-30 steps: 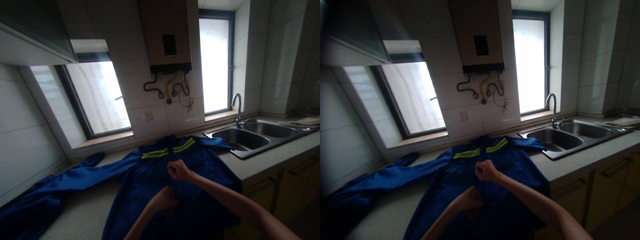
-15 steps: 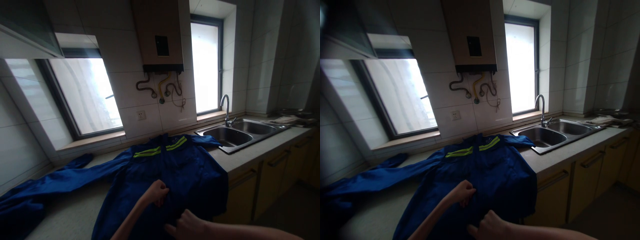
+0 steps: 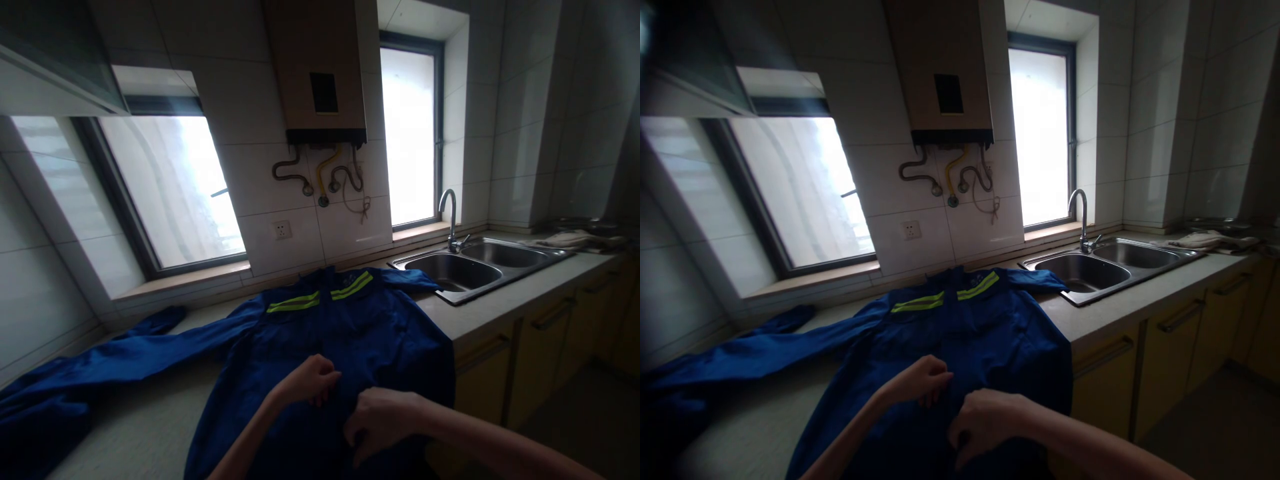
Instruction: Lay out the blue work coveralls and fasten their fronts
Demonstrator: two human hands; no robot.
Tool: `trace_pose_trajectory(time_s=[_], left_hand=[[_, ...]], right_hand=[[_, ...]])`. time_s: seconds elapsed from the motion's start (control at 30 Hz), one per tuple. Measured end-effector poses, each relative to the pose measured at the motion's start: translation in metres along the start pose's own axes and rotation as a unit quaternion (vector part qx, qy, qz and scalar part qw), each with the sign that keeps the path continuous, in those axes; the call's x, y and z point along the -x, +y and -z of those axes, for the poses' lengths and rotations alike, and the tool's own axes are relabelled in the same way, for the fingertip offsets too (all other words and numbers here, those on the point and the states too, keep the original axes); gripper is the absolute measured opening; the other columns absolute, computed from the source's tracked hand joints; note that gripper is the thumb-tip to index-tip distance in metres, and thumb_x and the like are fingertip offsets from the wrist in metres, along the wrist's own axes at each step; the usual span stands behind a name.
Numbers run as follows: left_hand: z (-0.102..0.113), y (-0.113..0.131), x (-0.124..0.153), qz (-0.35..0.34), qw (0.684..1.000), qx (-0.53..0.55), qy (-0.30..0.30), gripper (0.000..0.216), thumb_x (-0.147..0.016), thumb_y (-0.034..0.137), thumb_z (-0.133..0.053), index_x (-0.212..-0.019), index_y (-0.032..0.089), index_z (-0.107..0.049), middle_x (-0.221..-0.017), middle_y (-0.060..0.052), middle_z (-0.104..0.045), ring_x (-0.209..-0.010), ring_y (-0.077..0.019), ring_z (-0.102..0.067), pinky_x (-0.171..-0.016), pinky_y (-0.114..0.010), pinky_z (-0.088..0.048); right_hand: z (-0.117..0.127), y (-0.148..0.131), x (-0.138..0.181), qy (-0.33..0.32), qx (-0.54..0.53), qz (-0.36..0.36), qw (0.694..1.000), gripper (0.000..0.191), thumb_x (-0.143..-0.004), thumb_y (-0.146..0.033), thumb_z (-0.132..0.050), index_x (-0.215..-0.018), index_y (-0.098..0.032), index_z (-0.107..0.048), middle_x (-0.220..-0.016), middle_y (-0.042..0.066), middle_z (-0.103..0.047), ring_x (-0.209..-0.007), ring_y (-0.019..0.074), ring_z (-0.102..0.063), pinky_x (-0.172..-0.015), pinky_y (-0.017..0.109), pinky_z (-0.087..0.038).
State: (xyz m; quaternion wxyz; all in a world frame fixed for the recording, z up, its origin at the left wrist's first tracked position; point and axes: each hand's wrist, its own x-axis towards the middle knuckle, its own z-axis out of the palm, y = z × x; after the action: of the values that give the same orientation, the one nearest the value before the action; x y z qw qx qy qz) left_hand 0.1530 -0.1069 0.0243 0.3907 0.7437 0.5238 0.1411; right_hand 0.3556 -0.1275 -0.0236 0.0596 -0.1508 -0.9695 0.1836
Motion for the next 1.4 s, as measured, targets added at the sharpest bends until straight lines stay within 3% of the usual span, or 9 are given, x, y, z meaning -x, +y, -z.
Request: trace_pose_trajectory(time_s=[0.13, 0.33, 0.43, 0.53, 0.73, 0.87, 1.03, 1.23, 1.4], left_hand=[[0.024, 0.051, 0.036, -0.103, 0.993, -0.053, 0.012, 0.046, -0.087, 0.054, -0.042, -0.075, 0.017, -0.066, -0.068, -0.001, -0.065, -0.064, -0.0155, -0.058, -0.058, -0.023, -0.043], [0.017, 0.086, 0.057, -0.18, 0.974, -0.138, 0.005, 0.064, -0.061, 0.044, -0.078, -0.117, 0.021, -0.058, -0.117, -0.006, -0.062, -0.102, -0.0242, -0.056, -0.091, -0.03, -0.042], [0.014, 0.077, 0.047, -0.178, 0.973, -0.146, -0.013, 0.022, -0.08, 0.029, -0.06, -0.099, 0.018, -0.064, -0.091, -0.001, -0.067, -0.08, -0.0161, -0.059, -0.075, -0.024, -0.044], [0.024, 0.066, 0.039, -0.165, 0.98, -0.11, 0.022, 0.023, -0.087, 0.028, -0.046, -0.094, 0.017, -0.065, -0.081, 0.001, -0.066, -0.072, -0.0129, -0.056, -0.067, -0.021, -0.041], [0.031, 0.069, 0.041, -0.172, 0.98, -0.09, 0.047, 0.024, -0.079, 0.016, -0.05, -0.095, 0.019, -0.068, -0.084, 0.002, -0.069, -0.077, -0.013, -0.06, -0.072, -0.019, -0.041], [0.026, 0.077, 0.05, -0.153, 0.969, -0.174, 0.086, 0.022, -0.076, 0.017, -0.054, -0.09, 0.021, -0.07, -0.075, 0.002, -0.067, -0.071, -0.0131, -0.058, -0.067, -0.02, -0.038], [0.026, 0.078, 0.056, -0.186, 0.962, -0.197, -0.018, 0.025, -0.07, 0.033, -0.071, -0.091, 0.021, -0.071, -0.065, 0.005, -0.063, -0.056, -0.009, -0.05, -0.053, -0.018, -0.032], [0.021, 0.066, 0.042, -0.201, 0.963, -0.178, 0.026, 0.037, -0.079, 0.052, -0.06, -0.083, 0.018, -0.074, -0.059, 0.002, -0.059, -0.058, -0.0104, -0.049, -0.054, -0.019, -0.03], [0.034, 0.058, 0.036, -0.123, 0.972, -0.151, 0.132, 0.048, -0.083, 0.052, -0.052, -0.062, 0.011, -0.067, -0.048, 0.003, -0.047, -0.05, -0.0081, -0.036, -0.05, -0.022, -0.027]], right_hand=[[0.049, 0.011, 0.017, 0.241, -0.241, -0.025, 0.94, 0.03, -0.079, -0.044, -0.066, -0.08, -0.014, -0.067, -0.062, 0.0, -0.058, -0.054, 0.0111, -0.059, -0.048, 0.019, -0.043], [0.095, 0.006, 0.026, 0.519, -0.191, -0.034, 0.833, 0.02, -0.078, -0.038, -0.069, -0.076, -0.018, -0.069, -0.099, 0.007, -0.058, -0.096, 0.0187, -0.055, -0.083, 0.029, -0.045], [0.107, 0.008, 0.033, 0.534, -0.257, -0.03, 0.805, 0.019, -0.084, -0.038, -0.061, -0.082, -0.019, -0.066, -0.098, 0.006, -0.062, -0.099, 0.0201, -0.056, -0.09, 0.032, -0.042], [0.114, 0.008, 0.041, 0.518, -0.338, -0.06, 0.784, 0.023, -0.086, -0.04, -0.056, -0.092, -0.02, -0.063, -0.086, 0.004, -0.062, -0.077, 0.0175, -0.058, -0.069, 0.028, -0.046], [0.11, -0.021, 0.036, 0.254, -0.127, -0.077, 0.956, 0.043, -0.074, -0.052, -0.067, -0.103, -0.02, -0.065, -0.095, 0.005, -0.065, -0.092, 0.0218, -0.058, -0.084, 0.03, -0.041], [0.099, -0.026, 0.021, 0.191, -0.058, -0.091, 0.976, 0.048, -0.07, -0.054, -0.07, -0.101, -0.017, -0.064, -0.079, 0.002, -0.063, -0.075, 0.0159, -0.057, -0.068, 0.023, -0.041], [0.092, -0.014, 0.013, 0.109, -0.164, -0.027, 0.98, 0.049, -0.059, -0.05, -0.079, -0.089, -0.015, -0.061, -0.064, -0.008, -0.052, -0.055, 0.0054, -0.043, -0.049, 0.015, -0.031], [0.086, -0.009, 0.01, 0.19, -0.177, 0.026, 0.965, 0.038, -0.073, -0.049, -0.069, -0.065, -0.014, -0.056, -0.06, -0.007, -0.044, -0.056, 0.0056, -0.038, -0.052, 0.017, -0.03], [0.094, 0.014, 0.023, 0.364, -0.037, -0.085, 0.927, 0.042, -0.084, -0.044, -0.06, -0.056, -0.014, -0.051, -0.055, -0.005, -0.041, -0.054, 0.0068, -0.036, -0.055, 0.021, -0.03]])
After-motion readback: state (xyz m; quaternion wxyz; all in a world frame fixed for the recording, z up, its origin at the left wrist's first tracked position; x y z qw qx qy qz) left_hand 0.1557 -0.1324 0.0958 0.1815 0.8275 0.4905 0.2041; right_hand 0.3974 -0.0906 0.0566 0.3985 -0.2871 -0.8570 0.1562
